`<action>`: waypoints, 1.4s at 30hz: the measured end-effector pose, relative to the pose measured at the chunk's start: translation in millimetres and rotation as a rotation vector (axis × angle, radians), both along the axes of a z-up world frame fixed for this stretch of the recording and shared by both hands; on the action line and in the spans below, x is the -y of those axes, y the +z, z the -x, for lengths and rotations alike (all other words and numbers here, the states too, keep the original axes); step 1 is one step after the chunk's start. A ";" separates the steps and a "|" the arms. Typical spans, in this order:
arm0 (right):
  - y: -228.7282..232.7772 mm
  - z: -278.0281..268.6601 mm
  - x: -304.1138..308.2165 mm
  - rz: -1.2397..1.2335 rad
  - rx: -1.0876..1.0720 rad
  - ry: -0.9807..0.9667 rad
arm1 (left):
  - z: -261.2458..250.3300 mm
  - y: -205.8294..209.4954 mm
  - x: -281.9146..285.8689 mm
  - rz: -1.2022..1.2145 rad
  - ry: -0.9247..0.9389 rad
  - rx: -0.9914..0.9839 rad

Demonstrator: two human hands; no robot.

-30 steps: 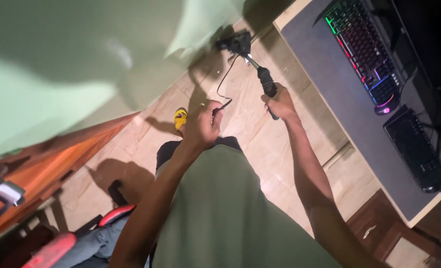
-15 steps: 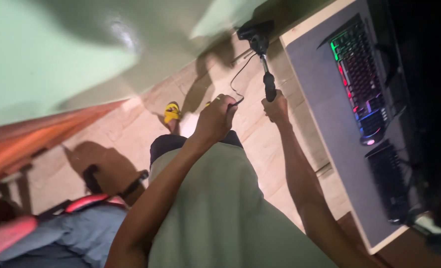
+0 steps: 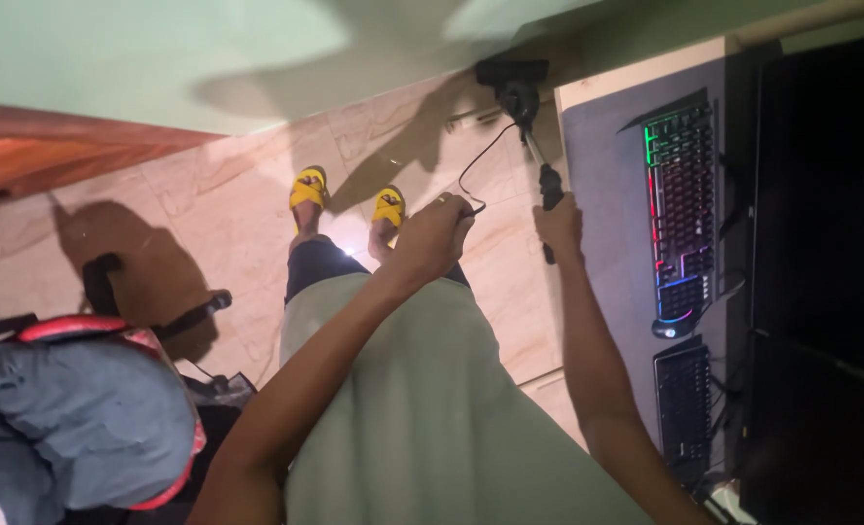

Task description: Assemble a handheld vacuum cleaner by attaching the floor nozzle and extension pipe.

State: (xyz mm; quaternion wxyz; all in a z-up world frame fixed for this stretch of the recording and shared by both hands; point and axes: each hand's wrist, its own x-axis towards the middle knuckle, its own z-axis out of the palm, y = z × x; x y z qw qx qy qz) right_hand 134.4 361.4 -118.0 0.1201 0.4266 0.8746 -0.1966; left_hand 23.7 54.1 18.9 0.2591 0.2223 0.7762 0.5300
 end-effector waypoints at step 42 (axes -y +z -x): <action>109.4 63.1 219.0 0.542 0.047 0.089 | -63.3 -2.4 254.2 0.042 0.617 -0.057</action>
